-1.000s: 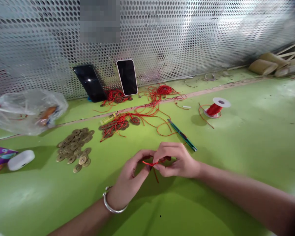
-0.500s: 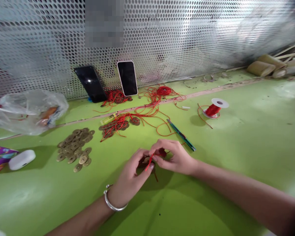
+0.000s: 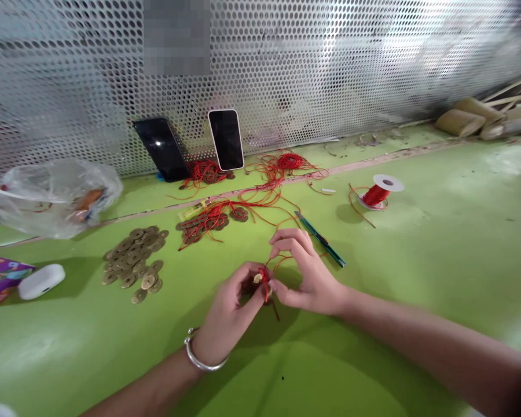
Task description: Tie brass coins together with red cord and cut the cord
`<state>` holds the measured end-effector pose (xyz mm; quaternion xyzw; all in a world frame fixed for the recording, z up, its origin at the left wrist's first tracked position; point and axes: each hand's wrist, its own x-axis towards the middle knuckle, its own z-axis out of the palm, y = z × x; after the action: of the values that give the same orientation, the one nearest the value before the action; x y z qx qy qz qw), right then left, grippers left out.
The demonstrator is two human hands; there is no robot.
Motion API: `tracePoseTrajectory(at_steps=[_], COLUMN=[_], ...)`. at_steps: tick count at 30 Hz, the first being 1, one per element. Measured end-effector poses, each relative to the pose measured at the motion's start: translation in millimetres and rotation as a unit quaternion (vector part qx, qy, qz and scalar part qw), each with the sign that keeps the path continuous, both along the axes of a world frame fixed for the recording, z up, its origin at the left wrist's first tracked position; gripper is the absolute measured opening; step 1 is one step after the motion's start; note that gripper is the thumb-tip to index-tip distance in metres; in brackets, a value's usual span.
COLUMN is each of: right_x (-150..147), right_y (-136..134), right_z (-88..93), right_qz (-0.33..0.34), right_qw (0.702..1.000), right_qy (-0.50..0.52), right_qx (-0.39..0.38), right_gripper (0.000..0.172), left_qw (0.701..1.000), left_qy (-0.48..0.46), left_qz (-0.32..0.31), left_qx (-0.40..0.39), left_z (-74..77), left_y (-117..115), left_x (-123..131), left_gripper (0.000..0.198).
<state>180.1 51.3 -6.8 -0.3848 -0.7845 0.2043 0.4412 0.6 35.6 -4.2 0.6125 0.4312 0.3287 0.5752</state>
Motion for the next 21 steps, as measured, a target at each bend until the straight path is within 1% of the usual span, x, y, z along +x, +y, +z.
tracePoseTrajectory(at_steps=[2,6,8,15,18,21], right_x=[-1.4,-2.1,-2.0,-0.8,-0.1,0.2], right_y=[-1.9,-1.8,-0.7,3.1,3.4,2.8], right_z=[-0.4,-3.1,-3.4,-1.7,-2.3,-2.5], right_qz=[-0.017,-0.021,-0.024,0.000,0.018,0.052], right_qw=[1.000,1.000,0.999,0.998,0.997,0.995], right_qy=[-0.011,-0.018,-0.014,0.022,0.033,0.039], right_qx=[0.008,-0.004,-0.016,-0.067,-0.073,-0.076], right_gripper=[0.028,0.017,0.013,0.007,0.010,0.029], left_qw=[1.000,1.000,1.000,0.999,0.998,0.999], left_qy=[-0.002,0.012,0.010,0.005,0.003,0.010], left_qz=[-0.001,0.004,0.010,0.048,0.051,0.035], left_qx=[-0.002,0.017,0.014,-0.015,-0.026,-0.020], left_z=[-0.9,-2.6,-3.3,-0.5,1.4,1.9], left_y=[0.1,-0.1,-0.3,-0.3,-0.4,-0.4], left_x=[-0.2,0.1,0.4,-0.2,-0.3,0.3], left_gripper=[0.014,0.013,0.014,0.020,0.024,0.023])
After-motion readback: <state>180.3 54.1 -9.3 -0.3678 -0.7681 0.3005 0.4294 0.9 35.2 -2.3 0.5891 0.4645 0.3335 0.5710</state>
